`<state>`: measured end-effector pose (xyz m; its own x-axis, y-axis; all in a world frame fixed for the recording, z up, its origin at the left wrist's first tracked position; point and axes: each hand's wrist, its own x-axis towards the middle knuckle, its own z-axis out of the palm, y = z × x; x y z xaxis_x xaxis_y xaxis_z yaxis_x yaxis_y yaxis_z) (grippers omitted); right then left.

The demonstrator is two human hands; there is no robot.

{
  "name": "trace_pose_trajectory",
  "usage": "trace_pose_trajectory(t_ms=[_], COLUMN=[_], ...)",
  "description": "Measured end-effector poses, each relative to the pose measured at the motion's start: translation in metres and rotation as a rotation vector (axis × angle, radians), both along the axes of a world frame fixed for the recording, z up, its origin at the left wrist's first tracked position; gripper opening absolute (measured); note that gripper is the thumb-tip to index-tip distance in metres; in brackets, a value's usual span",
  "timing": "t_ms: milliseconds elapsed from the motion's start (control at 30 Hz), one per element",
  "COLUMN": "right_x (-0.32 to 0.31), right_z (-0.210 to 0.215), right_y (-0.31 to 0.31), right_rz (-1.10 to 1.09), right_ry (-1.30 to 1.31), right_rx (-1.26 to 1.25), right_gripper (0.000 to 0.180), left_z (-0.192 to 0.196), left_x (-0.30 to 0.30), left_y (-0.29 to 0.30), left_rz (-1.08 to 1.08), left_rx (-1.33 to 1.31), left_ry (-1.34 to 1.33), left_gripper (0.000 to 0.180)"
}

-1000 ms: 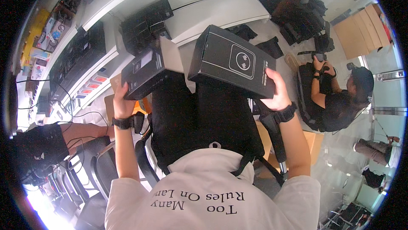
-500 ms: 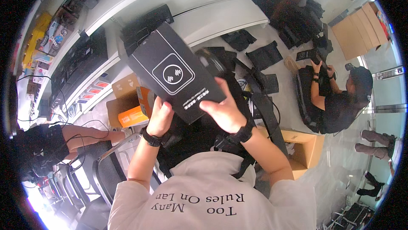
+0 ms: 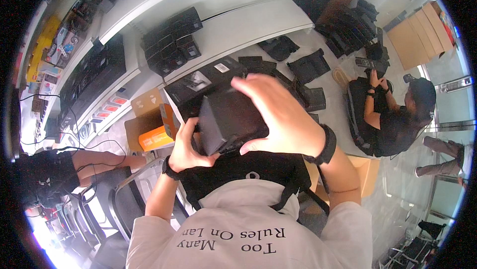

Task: Assembling and organizing black product boxes in a store aisle.

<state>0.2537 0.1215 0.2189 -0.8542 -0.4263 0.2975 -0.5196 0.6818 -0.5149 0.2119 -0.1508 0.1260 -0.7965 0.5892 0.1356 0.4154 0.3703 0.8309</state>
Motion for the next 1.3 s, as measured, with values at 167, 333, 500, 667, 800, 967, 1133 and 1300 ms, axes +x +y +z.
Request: trace_pose_trajectory(t_ms=[167,333,500,667,800,967,1133,1300], right_x=[-0.011,0.004,0.043,0.043,0.046,0.047,0.051,0.043], right_z=[-0.028,-0.036,-0.060,-0.081,-0.088,-0.097,-0.105,-0.090], right_y=[0.006,0.026,0.087,0.072,0.055,0.062,0.069,0.071], right_rz=[0.131,-0.016,-0.364,-0.435,-0.431,-0.340,-0.308,-0.376], right_ry=[-0.219,-0.354,-0.555,-0.649,-0.786,-0.864,-0.892,-0.892], right_rx=[-0.122,-0.375,-1.259,-1.505,-1.525,-1.490,-1.363,-1.311], right_gripper=[0.086,0.091,0.061,0.046,0.047,0.053,0.061,0.057], left_z=[0.006,0.005,-0.017,-0.032,-0.040,-0.039,-0.038,-0.040], left_x=[0.006,-0.002,-0.020,-0.026,-0.022,-0.021,-0.018,-0.016], left_y=[0.001,-0.026,-0.064,-0.074,-0.069,-0.074,-0.069,-0.070], left_rz=[-0.048,0.064,0.427,0.460,0.451,0.417,0.465,0.428], left_rx=[-0.067,0.155,0.519,0.806,0.823,0.884,0.901,0.995], left_ry=[0.038,-0.025,-0.256,-0.485,-0.470,-0.512,-0.531,-0.567], left_gripper=[0.083,0.054,0.023,0.032,0.037,0.033,0.027,0.019])
